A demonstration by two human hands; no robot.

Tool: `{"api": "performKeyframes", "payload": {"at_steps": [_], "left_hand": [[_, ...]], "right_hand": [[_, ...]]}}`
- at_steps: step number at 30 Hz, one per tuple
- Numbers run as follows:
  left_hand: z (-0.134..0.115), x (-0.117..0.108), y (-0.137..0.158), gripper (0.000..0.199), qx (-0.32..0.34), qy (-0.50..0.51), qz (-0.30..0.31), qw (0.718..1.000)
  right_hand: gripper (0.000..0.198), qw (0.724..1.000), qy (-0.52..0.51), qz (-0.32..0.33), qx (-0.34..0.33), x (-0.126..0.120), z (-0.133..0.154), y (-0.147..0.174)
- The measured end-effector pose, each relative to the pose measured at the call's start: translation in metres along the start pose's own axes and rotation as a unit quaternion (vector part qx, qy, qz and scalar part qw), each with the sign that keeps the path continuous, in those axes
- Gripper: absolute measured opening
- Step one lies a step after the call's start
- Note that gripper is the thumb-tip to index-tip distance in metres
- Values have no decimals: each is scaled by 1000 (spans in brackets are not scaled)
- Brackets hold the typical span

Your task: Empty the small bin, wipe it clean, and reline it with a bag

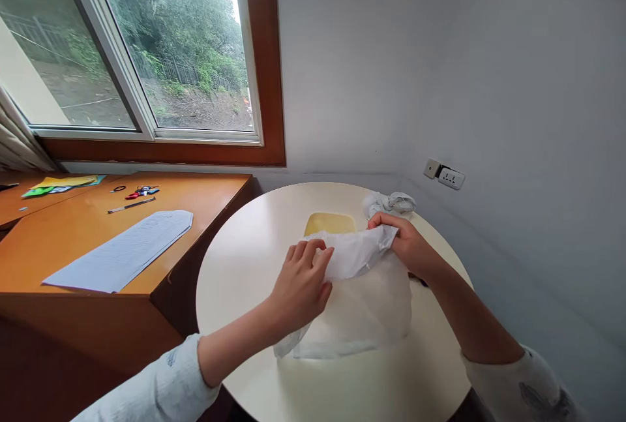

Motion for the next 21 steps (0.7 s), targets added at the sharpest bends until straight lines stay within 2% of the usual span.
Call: {"api": "performKeyframes", "payload": {"at_steps": [5,9,12,16,18,21], "left_hand": [[35,-28,-1,24,-65,86,-20,994],[71,-39,-2,19,-153,183,-18,971],[96,-38,-3,13,-216,258,-26,941],[112,-28,-8,11,-250,423,-76,868],[115,-24,-11,13,-255,454,-88,849],[120,-19,-16,17,-269,456,-92,843]], "right_hand": [[5,997,-20,-54,58,-15,-16,-7],[9,995,-20,-48,87,-16,-25,-11],[24,995,4,-18,98,-12,-27,-12],[46,992,86,-20,91,-12,-30,-16],[45,988,113,-44,92,-16,-35,-19],[33,986,118,-75,96,-22,-45,-27]]}}
Point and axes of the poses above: each hand's wrist, its own y-axis away from the middle knuckle, its own x-axis out of the palm, z = x × y, the point moved 8 cm from there along -y, towards the middle knuckle, and after that the axes turned 14 degrees about x, right-handed, at the moved point
